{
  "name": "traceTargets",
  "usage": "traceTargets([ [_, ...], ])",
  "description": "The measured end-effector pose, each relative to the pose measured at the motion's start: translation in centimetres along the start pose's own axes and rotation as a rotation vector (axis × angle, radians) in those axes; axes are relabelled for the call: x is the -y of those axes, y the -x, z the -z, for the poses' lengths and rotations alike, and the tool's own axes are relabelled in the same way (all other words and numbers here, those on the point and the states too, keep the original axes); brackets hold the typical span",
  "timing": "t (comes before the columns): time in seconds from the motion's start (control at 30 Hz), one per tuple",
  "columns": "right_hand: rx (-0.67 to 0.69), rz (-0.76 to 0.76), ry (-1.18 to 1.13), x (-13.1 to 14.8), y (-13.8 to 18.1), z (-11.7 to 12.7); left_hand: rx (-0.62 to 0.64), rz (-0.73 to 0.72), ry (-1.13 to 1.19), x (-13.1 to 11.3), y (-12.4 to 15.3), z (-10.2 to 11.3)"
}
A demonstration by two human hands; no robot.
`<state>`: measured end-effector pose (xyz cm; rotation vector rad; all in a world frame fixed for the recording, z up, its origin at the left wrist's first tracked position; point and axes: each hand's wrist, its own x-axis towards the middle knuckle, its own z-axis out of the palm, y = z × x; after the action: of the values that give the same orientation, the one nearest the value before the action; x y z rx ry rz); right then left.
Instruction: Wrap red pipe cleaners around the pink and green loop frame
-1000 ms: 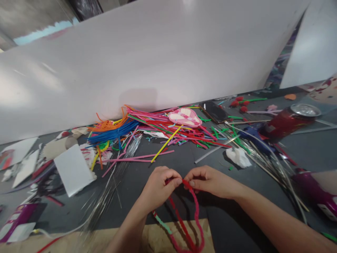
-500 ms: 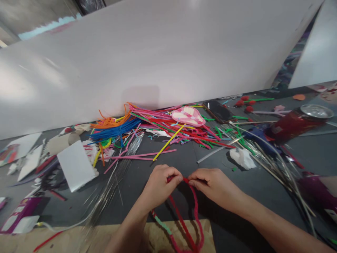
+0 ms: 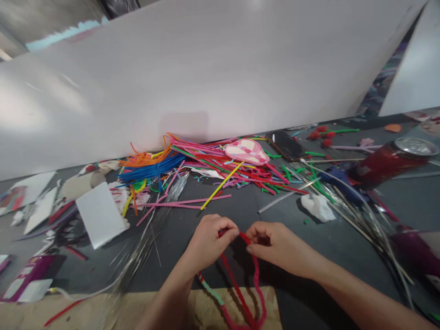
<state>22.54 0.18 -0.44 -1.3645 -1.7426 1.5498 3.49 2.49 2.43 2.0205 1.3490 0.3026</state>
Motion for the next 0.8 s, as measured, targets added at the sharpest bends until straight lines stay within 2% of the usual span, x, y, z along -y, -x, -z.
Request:
traceTargets([
  [0.2, 0.031, 0.02, 0.0, -0.2, -0.1, 0.1, 0.078, -0.009, 0.059, 0.4, 0.0, 0.5],
  [0.47, 0.061, 0.023, 0.012, -0.3, -0.2, 0.7, 0.201, 0.049, 0.151, 1.2, 0.4, 1.6],
  [0.7, 0.059, 0.073, 0.007, 0.0, -0.3, 0.7, 0.124, -0.028, 0.102, 0.1, 0.0, 0.5],
  [0.8, 0.014, 0.102, 0.007, -0.1, -0.4, 0.3, 0.11, -0.068, 0.053, -0.1, -0.1, 0.1],
])
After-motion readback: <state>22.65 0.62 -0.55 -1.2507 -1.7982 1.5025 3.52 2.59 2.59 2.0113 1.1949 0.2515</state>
